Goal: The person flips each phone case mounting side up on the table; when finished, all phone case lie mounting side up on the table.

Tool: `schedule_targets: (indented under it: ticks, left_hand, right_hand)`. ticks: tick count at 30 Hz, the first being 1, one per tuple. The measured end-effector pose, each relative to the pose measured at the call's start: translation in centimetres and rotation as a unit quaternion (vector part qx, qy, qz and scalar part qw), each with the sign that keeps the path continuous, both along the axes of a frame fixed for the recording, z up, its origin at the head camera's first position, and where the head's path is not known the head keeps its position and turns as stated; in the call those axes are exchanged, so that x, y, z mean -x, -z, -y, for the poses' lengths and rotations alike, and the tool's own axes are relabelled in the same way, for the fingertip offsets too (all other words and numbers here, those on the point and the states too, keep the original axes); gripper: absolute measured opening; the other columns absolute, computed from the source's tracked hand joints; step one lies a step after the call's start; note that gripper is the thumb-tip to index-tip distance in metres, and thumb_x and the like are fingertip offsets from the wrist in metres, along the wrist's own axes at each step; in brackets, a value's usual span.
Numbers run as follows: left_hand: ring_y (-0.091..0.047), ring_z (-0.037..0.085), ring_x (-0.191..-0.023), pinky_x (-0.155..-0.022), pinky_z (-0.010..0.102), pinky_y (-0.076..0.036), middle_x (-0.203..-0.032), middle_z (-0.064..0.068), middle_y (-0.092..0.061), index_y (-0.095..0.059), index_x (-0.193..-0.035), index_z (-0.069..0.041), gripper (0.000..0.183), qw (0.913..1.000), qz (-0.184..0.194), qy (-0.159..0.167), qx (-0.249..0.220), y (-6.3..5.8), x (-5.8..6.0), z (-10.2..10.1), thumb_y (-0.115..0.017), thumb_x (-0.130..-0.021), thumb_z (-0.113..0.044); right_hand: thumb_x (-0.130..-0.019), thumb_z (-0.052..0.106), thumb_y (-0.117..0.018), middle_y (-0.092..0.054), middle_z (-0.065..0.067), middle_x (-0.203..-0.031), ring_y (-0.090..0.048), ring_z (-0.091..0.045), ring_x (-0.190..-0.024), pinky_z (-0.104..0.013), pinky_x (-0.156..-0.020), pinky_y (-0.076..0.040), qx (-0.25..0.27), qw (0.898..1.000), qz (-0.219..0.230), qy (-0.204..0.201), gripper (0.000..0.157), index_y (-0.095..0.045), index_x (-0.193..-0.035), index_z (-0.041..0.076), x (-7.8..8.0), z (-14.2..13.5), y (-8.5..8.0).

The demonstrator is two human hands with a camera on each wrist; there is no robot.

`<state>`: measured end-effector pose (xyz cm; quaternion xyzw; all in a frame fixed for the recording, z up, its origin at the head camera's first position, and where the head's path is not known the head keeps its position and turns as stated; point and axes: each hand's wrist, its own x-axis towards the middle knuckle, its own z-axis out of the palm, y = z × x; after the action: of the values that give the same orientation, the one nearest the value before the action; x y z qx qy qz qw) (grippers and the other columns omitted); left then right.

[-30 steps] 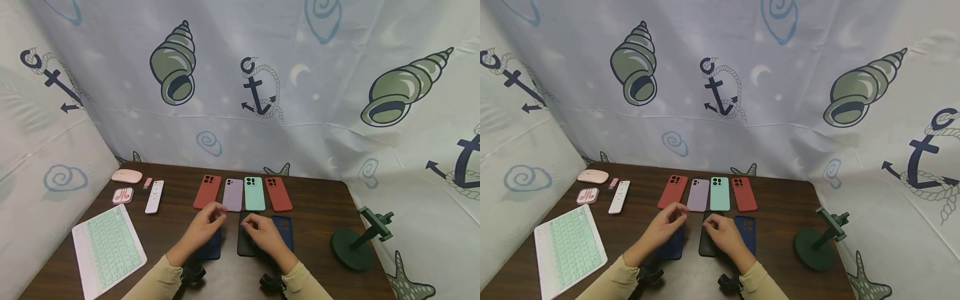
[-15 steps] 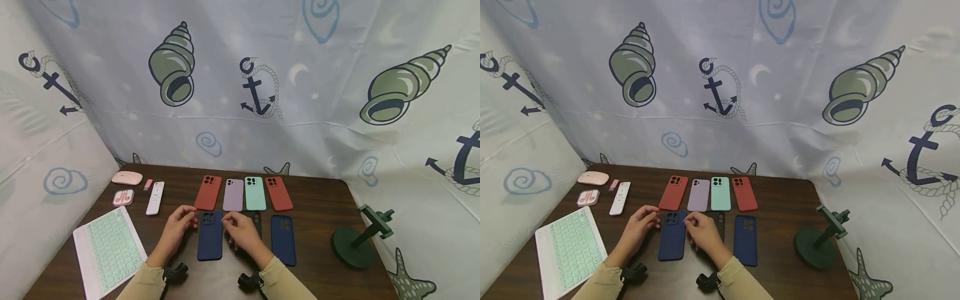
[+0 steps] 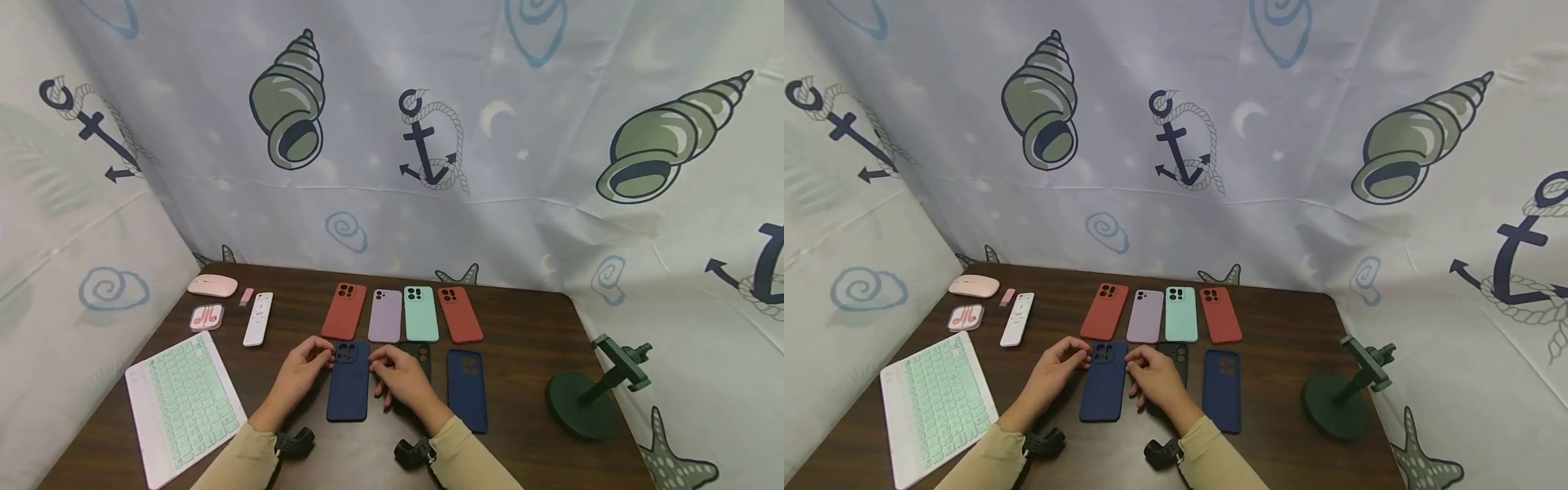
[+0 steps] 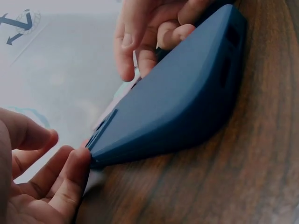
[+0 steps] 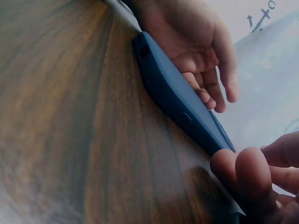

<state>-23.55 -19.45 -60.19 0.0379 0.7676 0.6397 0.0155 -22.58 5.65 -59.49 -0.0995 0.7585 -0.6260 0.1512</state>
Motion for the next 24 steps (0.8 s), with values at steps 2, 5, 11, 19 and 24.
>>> schedule_targets:
  ticks: [2,5,11,19,24]
  left_hand:
    - [-0.069,0.025,-0.093,-0.08,0.028,-0.058,-0.108,0.021,-0.066,-0.066,-0.111,-0.001,0.015,0.9999,0.003,0.003,0.012,0.0,0.0,0.1,-0.062,-0.101,-0.011]
    - [-0.068,0.025,-0.094,-0.081,0.027,-0.057,-0.108,0.018,-0.068,-0.068,-0.11,-0.006,0.013,0.9995,0.007,0.009,0.029,0.0,0.1,0.2,-0.063,-0.1,-0.013]
    - [-0.068,0.024,-0.095,-0.082,0.027,-0.056,-0.109,0.017,-0.069,-0.068,-0.111,-0.008,0.014,0.9991,0.009,0.011,0.04,0.3,0.2,0.3,-0.065,-0.099,-0.015]
    - [-0.066,0.031,-0.099,-0.083,0.025,-0.053,-0.113,0.021,-0.068,-0.066,-0.117,-0.001,0.021,0.997,0.003,0.034,0.069,-1.8,-0.6,0.0,-0.064,-0.1,-0.014]
    - [-0.063,0.017,-0.103,-0.086,0.023,-0.052,-0.121,0.011,-0.065,-0.064,-0.122,-0.01,0.03,0.9949,-0.02,0.056,0.082,-0.9,-0.4,0.4,-0.068,-0.098,-0.026]
  right_hand:
    - [-0.103,0.021,-0.06,-0.07,-0.009,-0.107,-0.069,-0.025,-0.06,-0.047,-0.046,-0.055,-0.003,1.0,-0.001,-0.004,0.021,-0.067,-0.121,0.013,0.0,0.0,0.0]
    - [-0.103,0.021,-0.059,-0.07,-0.01,-0.107,-0.068,-0.026,-0.062,-0.048,-0.045,-0.054,0.002,1.0,-0.008,-0.011,0.022,-0.067,-0.122,0.014,0.0,-0.2,0.1]
    - [-0.103,0.022,-0.06,-0.07,-0.012,-0.109,-0.069,-0.029,-0.063,-0.05,-0.043,-0.053,0.02,0.999,-0.022,-0.016,0.023,-0.067,-0.124,0.015,0.0,-0.3,0.4]
    - [-0.102,0.018,-0.062,-0.069,-0.014,-0.104,-0.069,-0.039,-0.069,-0.048,-0.042,-0.052,0.033,0.997,-0.063,-0.037,0.015,-0.068,-0.116,0.017,-0.3,-0.3,0.2]
    - [-0.103,0.013,-0.059,-0.06,-0.006,-0.11,-0.069,-0.035,-0.069,-0.042,-0.037,-0.05,0.041,0.99,-0.124,-0.057,0.012,-0.07,-0.107,0.013,-0.5,-0.2,0.0]
